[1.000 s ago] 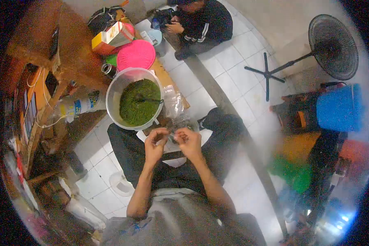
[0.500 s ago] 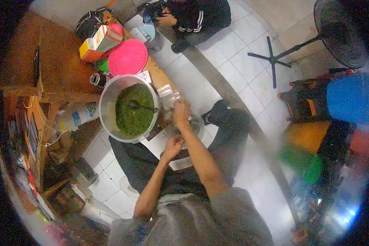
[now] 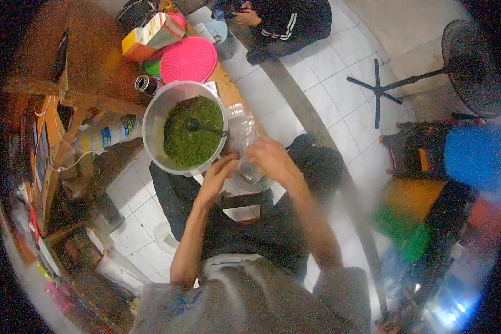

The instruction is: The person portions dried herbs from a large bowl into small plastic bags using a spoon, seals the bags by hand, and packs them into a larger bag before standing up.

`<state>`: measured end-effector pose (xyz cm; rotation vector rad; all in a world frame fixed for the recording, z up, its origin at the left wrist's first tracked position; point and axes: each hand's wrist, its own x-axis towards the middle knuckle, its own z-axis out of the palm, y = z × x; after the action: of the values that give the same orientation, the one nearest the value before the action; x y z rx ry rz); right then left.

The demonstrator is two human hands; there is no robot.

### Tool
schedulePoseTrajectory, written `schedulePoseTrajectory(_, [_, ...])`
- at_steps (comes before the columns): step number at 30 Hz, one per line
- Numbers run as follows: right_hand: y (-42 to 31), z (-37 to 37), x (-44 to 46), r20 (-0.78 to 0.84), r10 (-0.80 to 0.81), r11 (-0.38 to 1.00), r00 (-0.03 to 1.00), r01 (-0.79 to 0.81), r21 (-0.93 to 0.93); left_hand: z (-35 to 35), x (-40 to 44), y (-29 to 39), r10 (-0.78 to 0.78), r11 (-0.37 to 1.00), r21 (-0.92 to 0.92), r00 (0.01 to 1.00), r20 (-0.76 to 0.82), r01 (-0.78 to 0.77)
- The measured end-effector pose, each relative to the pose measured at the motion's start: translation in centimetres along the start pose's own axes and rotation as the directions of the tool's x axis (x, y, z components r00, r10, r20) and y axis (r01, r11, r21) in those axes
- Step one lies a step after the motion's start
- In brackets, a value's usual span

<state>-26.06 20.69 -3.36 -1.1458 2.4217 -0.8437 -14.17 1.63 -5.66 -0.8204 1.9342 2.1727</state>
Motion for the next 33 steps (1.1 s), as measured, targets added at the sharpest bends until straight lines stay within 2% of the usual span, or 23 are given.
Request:
schedulePoseTrajectory(1, [-1.1, -0.8, -0.4, 0.002, -0.005, 1.0, 1.0, 0.005, -0.002, -0.6, 0.1, 0.7, -0.029, 0.989, 0.148, 0.98, 0.199, 0.0])
schedulePoseTrajectory(2, [-2.0, -1.5, -0.6, 0.046, -0.073, 0.995, 0.996, 0.076, -0.057, -0.8, -0.1, 1.1, -0.086, 0.956, 0.29, 0.92, 0.383, -0.032])
schedulePoseTrajectory(3, [-2.9, -2.2, -0.8, 0.091, -0.137, 0.983, 0.986, 0.147, -0.11, -0.7, -0.4, 0.5, -0.044, 0.938, 0.337, 0.935, 0.351, -0.082])
schedulePoseTrajectory(4, [-3.8, -2.9, -0.9, 0.087, -0.14, 0.982, 0.986, 0.149, -0.112, -0.6, -0.9, 1.1, -0.039, 0.937, 0.338, 0.936, 0.351, -0.087])
schedulePoseTrajectory(6, [-5.5, -3.7, -1.2, 0.149, -0.185, 0.955, 0.971, 0.213, -0.205, -0.6, -1.9, 2.5, -0.082, 0.983, 0.182, 0.948, 0.307, 0.026])
schedulePoseTrajectory(10, [-7.1, -3.8, -2.0, 0.165, -0.24, 0.927, 0.957, 0.276, -0.253, -1.6, -3.6, 3.9, -0.04, 0.978, 0.208, 0.958, 0.285, -0.021])
schedulePoseTrajectory(12, [-7.9, -4.2, -2.3, 0.173, -0.256, 0.923, 0.951, 0.294, -0.249, -1.9, -4.0, 4.8, -0.084, 0.948, 0.317, 0.934, 0.348, -0.033])
schedulePoseTrajectory(15, [-8.5, -4.4, -2.7, 0.134, -0.301, 0.893, 0.944, 0.329, -0.307, -1.9, -4.8, 5.5, -0.12, 0.932, 0.362, 0.93, 0.348, -0.015])
schedulePoseTrajectory(19, [-8.3, -4.4, -3.0, 0.117, -0.306, 0.903, 0.945, 0.327, -0.28, -1.9, -4.9, 4.1, -0.046, 0.945, 0.319, 0.939, 0.34, -0.069])
schedulePoseTrajectory(21, [-7.8, -4.3, -3.1, -0.118, -0.18, 0.966, 0.977, 0.153, -0.208, -1.9, -5.2, 3.6, -0.015, 0.993, 0.121, 0.967, 0.254, -0.016])
schedulePoseTrajectory(22, [-8.2, -4.0, -3.3, -0.117, -0.186, 0.965, 0.976, 0.158, -0.21, -1.8, -5.4, 3.4, -0.011, 0.993, 0.119, 0.968, 0.25, -0.02])
schedulePoseTrajectory(24, [-9.8, -2.6, -4.3, -0.35, 0.107, 0.985, 0.931, -0.052, 0.161, -1.4, -6.0, 2.9, 0.007, 0.994, -0.113, 0.986, 0.165, 0.012])
schedulePoseTrajectory(25, [-10.7, -2.1, -4.6, -0.351, 0.106, 0.985, 0.93, -0.051, 0.162, -1.2, -6.3, 3.0, 0.008, 0.994, -0.112, 0.986, 0.165, 0.01])
schedulePoseTrajectory(27, [-12.1, -1.3, -5.1, -0.207, 0.272, 0.843, 0.94, -0.129, 0.523, -0.6, -6.7, 3.3, -0.017, 0.986, -0.163, 0.993, 0.117, 0.036])
schedulePoseTrajectory(31, [-11.8, 0.3, -5.6, -0.203, 0.334, 0.739, 0.92, -0.122, 0.662, -0.5, -7.3, 3.7, 0.062, 0.978, -0.206, 0.99, 0.127, -0.035])
schedulePoseTrajectory(33, [-11.5, 0.5, -5.7, -0.216, 0.386, 0.688, 0.897, -0.123, 0.716, -0.5, -7.6, 4.1, 0.113, 0.99, -0.099, 0.986, 0.12, -0.101])
